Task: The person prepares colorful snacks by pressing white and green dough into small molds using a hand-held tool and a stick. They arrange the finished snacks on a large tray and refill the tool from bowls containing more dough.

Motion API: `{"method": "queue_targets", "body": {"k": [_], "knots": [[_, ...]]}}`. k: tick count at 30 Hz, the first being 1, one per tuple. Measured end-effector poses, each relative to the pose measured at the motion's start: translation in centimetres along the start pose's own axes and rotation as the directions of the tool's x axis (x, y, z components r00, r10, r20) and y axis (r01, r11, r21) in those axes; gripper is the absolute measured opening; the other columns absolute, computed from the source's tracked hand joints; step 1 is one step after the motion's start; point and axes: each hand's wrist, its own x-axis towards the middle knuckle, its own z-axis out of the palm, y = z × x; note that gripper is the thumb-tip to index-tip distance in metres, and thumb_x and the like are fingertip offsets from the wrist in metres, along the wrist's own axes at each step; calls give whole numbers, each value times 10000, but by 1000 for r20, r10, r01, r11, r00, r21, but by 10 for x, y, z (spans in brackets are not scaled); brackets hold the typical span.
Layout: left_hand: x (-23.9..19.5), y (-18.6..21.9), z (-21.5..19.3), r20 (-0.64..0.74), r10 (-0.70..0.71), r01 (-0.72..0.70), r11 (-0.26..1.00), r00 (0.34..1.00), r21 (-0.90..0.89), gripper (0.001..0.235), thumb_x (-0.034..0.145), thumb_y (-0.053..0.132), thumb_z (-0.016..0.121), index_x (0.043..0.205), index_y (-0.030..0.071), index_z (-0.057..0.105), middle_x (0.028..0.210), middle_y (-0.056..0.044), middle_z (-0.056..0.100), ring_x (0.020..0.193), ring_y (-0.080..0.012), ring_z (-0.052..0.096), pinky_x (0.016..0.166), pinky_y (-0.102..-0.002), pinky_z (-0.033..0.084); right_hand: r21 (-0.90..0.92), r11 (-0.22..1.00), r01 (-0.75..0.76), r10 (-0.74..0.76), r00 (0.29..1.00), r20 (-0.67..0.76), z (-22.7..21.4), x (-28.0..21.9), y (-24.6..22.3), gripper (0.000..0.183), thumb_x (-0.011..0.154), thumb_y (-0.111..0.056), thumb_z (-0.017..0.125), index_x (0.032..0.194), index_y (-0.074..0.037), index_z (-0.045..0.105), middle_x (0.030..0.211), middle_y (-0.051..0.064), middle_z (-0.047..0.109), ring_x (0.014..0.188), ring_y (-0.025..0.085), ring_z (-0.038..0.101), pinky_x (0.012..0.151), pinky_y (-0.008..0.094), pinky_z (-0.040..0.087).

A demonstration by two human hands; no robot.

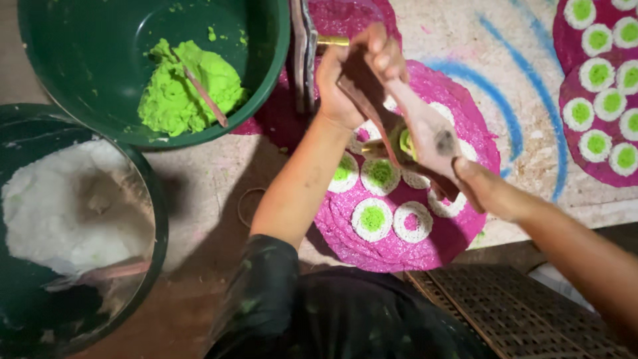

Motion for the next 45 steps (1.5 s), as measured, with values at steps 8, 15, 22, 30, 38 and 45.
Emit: {"method": "queue_targets", "body": {"k": [8,15,22,30,38,45], "knots": [[11,19,-26,-116,74,-89,988,990,-127,266,984,419,434,971,166,516,832,22,514,830,-157,564,901,-387,524,-95,879,-466,456,883,-114,-8,40,12,930,914,-775,136,794,-21,667,645,89,621,616,228,616,584,400,507],[-4,22,-67,-119,68,-77,994,991,-72,300,1005,457,442,964,172,524,821,43,511,807,-136,543,865,-376,528,-103,903,-418,407,907,-111,9,58,-11,902,926,-789,180,769,-24,630,618,114,550,578,227,540,553,426,467],[11,22,-46,-105,116,-125,989,988,-84,387,991,538,448,982,162,539,827,35,537,825,-146,568,857,-389,543,-179,749,-638,617,770,-162,0,67,-5,911,898,-783,152,859,-6,627,674,115,597,599,281,591,573,499,577],[44,38,35,-285,170,-36,907,943,419,586,884,663,540,1077,112,589,968,-60,607,964,-235,623,993,-452,520,-145,902,-406,413,911,18,-64,45,52,960,945,-745,30,856,8,618,691,113,546,704,264,621,680,431,549],[61,-28,-37,-302,51,-62,998,952,-26,438,1020,593,477,869,184,512,747,44,467,733,-161,490,869,-412,464,-127,881,-456,433,884,-173,-80,40,27,865,967,-738,193,818,-32,672,663,77,641,657,223,623,673,392,515],[51,-32,-86,-238,12,-49,987,971,-154,381,995,542,478,829,199,478,692,76,430,671,-111,456,762,-340,458,-123,912,-391,355,903,-240,-52,59,14,843,986,-734,253,780,1,611,645,122,583,629,253,586,620,434,497]]}}
